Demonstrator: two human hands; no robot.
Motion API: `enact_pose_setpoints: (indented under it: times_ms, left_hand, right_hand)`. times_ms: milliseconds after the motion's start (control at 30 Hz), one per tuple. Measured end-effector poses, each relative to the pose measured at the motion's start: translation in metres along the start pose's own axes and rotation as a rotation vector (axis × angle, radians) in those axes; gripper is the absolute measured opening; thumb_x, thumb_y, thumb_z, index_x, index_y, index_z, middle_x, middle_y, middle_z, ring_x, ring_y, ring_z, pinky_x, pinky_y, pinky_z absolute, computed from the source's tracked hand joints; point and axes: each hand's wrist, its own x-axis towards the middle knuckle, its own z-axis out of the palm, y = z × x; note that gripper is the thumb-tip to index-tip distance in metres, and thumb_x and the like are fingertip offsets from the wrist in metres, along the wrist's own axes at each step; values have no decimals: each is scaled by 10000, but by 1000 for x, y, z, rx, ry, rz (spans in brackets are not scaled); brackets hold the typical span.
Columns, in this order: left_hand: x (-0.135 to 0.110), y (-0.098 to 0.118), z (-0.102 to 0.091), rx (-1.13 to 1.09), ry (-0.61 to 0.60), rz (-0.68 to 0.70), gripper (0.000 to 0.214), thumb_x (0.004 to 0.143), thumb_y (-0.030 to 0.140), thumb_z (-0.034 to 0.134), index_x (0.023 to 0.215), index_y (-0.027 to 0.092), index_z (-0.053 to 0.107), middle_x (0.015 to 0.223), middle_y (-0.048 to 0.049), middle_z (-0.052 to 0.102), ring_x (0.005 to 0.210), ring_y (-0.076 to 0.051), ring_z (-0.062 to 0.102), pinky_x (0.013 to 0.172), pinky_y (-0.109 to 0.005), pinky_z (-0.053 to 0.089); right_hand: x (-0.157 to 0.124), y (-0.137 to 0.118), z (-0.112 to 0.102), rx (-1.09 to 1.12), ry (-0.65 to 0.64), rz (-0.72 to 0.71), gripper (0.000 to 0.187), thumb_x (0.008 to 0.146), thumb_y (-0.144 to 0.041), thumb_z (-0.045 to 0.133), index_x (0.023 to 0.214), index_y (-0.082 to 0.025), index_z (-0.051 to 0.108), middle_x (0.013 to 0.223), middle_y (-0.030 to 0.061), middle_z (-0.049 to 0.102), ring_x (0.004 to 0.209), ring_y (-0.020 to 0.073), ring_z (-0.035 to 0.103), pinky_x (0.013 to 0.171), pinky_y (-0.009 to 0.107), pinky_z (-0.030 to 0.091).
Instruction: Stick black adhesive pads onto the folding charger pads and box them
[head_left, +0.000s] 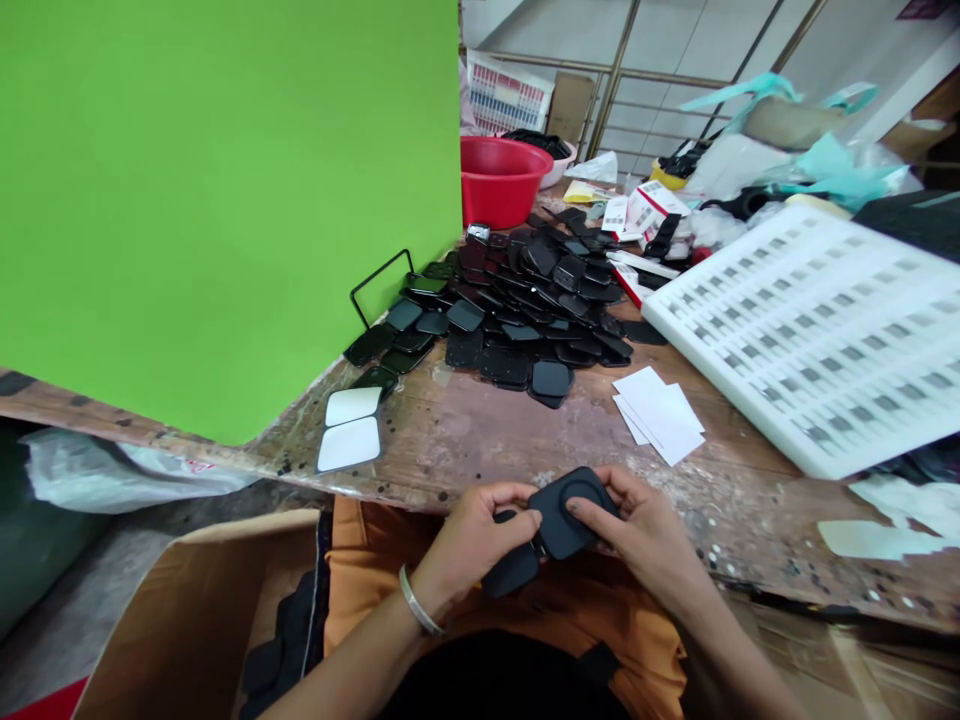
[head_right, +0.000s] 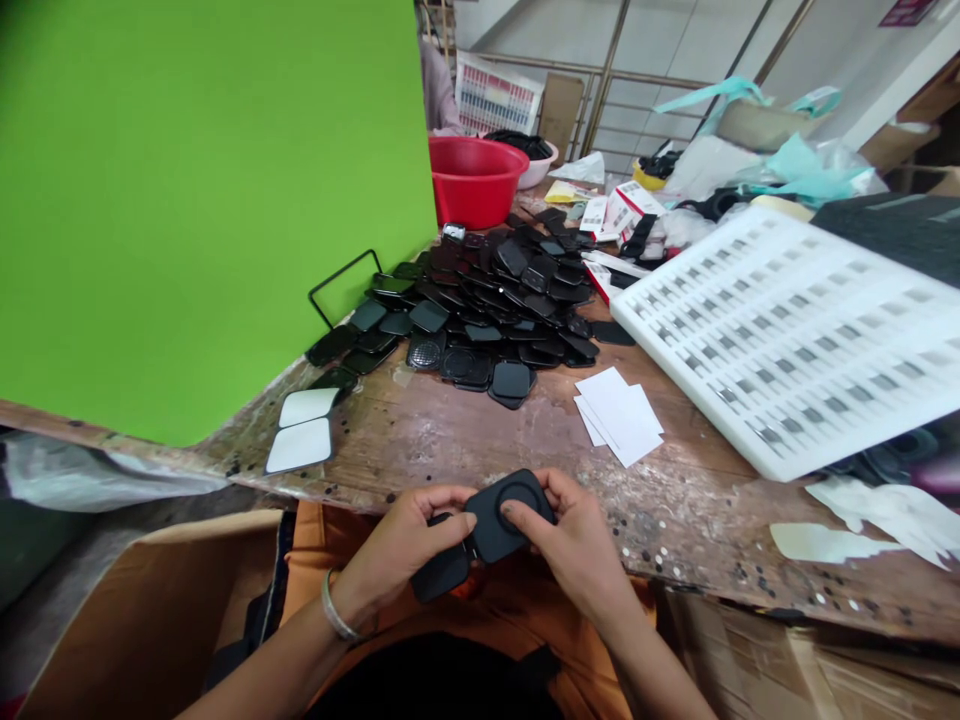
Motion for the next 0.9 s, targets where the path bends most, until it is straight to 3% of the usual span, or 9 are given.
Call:
enact_pose_setpoints:
  times_ms: [167,300,500,633,700,767,900]
  left_hand:
    - [-5,-3,2,147,30,90,285,768,340,679,975,148,722,771,-19,677,629,-115,558,572,-189,428]
    - [-7,-9,2,140,74,86,324,833,411,602,1019,176,725,788,-18,677,640,-127,545,567,-200,416]
    - [-6,-19,1,-28,138,83,386,830,474,592,1005,146,699,745,-28,661,607,-140,560,568,-226,419]
    - [-4,-23,2,-80,156,107,340,828,461,606,921,140,670,742,-20,641,618,-127,557,578,-214,413]
    - [-3,-24,2,-89,164,117,320,835,448,602,907,141,654,727,-9,629,600,-111,539,574,-205,407]
    - [-4,-25,3,-76,159,142,295,835,419,610,934,144,648,748,-7,633,622,-108,542,593,-202,415]
    - [-7,-28,6,42,99,194,242,770,318,702,946,155,672,781,-2,649,695,-112,557,654,-195,434]
  right_hand:
    - [6,7,12,22,120,25,434,799,-604,566,660,-193,542,451,-52,414,352,89,361,328,213,277]
    - [7,2,17,168,165,172,473,767,-642,577,596,-206,512,433,-44,408,346,102,363,319,225,292]
    - [1,-5,23,355,45,136,544,854,-655,429,766,-157,631,504,16,548,425,129,477,415,239,361]
    - [2,0,22,222,-28,51,403,778,-527,649,961,-170,612,710,19,643,581,148,576,526,244,462]
    - [4,1,20,162,-56,1,463,726,-422,735,1090,-188,572,894,32,667,752,167,619,646,249,502]
    - [5,2,18,140,-82,-32,470,722,-370,745,1110,-191,550,970,38,658,856,174,615,732,249,500]
    - [5,1,13,87,-133,-95,377,783,-355,687,1093,-196,543,933,23,644,837,152,595,729,226,482]
